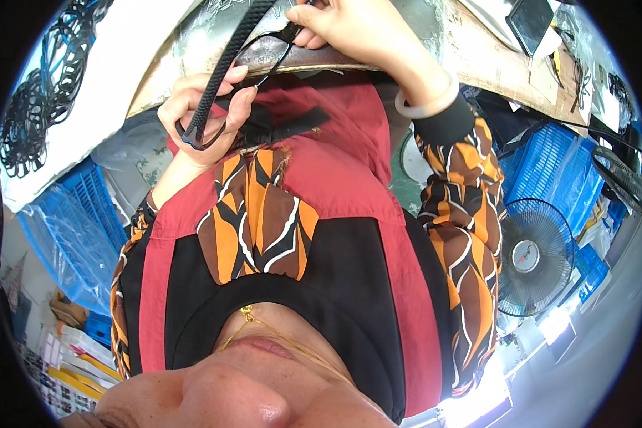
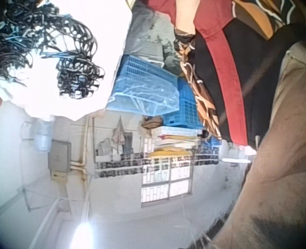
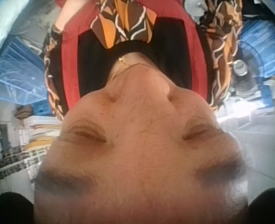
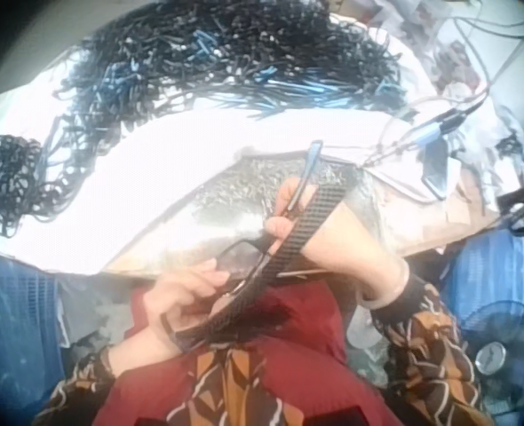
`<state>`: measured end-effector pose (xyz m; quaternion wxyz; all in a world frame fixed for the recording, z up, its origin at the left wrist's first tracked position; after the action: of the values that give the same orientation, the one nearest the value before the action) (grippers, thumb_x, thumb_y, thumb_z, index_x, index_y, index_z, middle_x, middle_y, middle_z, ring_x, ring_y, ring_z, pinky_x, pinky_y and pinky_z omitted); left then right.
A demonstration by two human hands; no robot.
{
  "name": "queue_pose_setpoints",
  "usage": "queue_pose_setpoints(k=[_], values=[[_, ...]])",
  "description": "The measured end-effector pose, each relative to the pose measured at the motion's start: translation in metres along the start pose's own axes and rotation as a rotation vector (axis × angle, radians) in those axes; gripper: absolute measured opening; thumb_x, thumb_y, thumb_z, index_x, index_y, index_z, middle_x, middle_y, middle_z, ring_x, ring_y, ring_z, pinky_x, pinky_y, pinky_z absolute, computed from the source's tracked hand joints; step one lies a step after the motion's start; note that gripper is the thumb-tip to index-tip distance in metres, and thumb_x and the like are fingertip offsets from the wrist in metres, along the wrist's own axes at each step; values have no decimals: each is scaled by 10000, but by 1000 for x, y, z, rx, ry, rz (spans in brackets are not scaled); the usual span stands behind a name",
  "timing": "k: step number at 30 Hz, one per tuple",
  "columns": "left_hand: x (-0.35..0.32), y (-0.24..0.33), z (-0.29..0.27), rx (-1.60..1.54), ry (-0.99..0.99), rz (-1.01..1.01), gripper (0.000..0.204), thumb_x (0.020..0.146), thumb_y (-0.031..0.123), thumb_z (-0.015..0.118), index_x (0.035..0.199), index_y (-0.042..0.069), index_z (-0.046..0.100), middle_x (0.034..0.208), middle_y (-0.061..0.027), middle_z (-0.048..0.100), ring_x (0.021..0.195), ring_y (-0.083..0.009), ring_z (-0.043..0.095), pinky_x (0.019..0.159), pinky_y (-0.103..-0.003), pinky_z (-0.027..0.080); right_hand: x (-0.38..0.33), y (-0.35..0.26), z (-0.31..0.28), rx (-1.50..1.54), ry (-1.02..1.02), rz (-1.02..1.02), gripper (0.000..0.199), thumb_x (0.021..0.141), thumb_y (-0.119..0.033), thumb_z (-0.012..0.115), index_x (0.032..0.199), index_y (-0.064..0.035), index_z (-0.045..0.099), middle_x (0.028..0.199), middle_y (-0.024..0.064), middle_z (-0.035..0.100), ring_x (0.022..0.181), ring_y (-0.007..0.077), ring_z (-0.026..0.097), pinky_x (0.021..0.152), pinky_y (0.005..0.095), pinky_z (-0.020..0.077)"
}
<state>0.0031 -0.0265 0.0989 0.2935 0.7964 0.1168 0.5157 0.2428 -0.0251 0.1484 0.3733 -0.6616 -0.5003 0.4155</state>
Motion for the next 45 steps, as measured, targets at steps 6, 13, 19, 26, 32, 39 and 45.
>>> queue_pose_setpoints(k=[6, 13, 19, 26, 32, 39, 45], values=[[-13, -9, 6, -60, 67, 30, 626, 791, -53, 855, 1163, 54, 362, 1045, -160, 642, 986, -309, 749, 915, -441, 610, 7, -15, 0, -454, 154, -428, 78, 883, -55, 693, 890, -15, 626, 753, 87, 692, 653, 183, 695, 604, 309, 543], [-25, -22, 16, -158, 176, -23, 588, 802, -6, 871, 1092, 50, 363, 1026, -139, 648, 954, -274, 757, 911, -418, 606, 14, -5, 5, -123, 1, -39, 135, 975, -89, 660, 1045, 22, 632, 684, 91, 703, 600, 174, 716, 582, 304, 586], [1, -37, -21, -427, 308, -142, 488, 881, -76, 760, 1177, 64, 398, 1064, -139, 654, 982, -286, 730, 938, -478, 589, -3, 15, -32, 255, 117, -213, 665, 895, 66, 699, 1480, 12, 387, 1252, 125, 607, 1012, 166, 659, 863, 289, 548], [76, -60, -55, -1272, 434, -447, 310, 1054, 380, 562, 1132, 80, 559, 862, -33, 529, 788, -195, 557, 778, -412, 469, 33, 71, -163, 299, 956, -501, 700, 928, -31, 694, 1522, 27, 328, 1360, 158, 538, 1165, 218, 589, 905, 347, 545], [90, -60, -39, -2017, 332, -753, 354, 1048, 471, 572, 1049, 117, 584, 731, 38, 401, 620, -86, 389, 535, -237, 344, 41, 36, -134, 633, 871, -471, 427, 980, -99, 656, 1334, -32, 428, 1124, 84, 531, 920, 161, 532, 727, 299, 473], [30, -12, -13, -1695, 203, -1337, 346, 1101, 382, 489, 1147, 46, 555, 1068, -95, 639, 777, -158, 639, 636, -245, 565, 3, -3, -28, 998, 685, -663, 127, 1040, -179, 613, 1114, -102, 544, 847, -2, 523, 635, 95, 466, 520, 243, 389], [2, 12, 16, -1488, -429, -1542, 309, 1127, 342, 434, 1184, 51, 520, 730, -26, 531, 444, -58, 466, 320, -187, 315, 12, -1, -9, 1067, 722, -591, 88, 1034, -169, 613, 1089, -119, 567, 807, -14, 523, 610, 87, 474, 500, 231, 381]])
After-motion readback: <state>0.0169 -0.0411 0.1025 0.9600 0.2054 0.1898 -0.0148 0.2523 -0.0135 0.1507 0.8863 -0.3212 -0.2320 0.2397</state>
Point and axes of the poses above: each hand's wrist, its own x-axis towards the middle knuckle, its own z-axis out of the palm, y = z × x, the point moved 3 cm from there along x, towards the middle knuckle
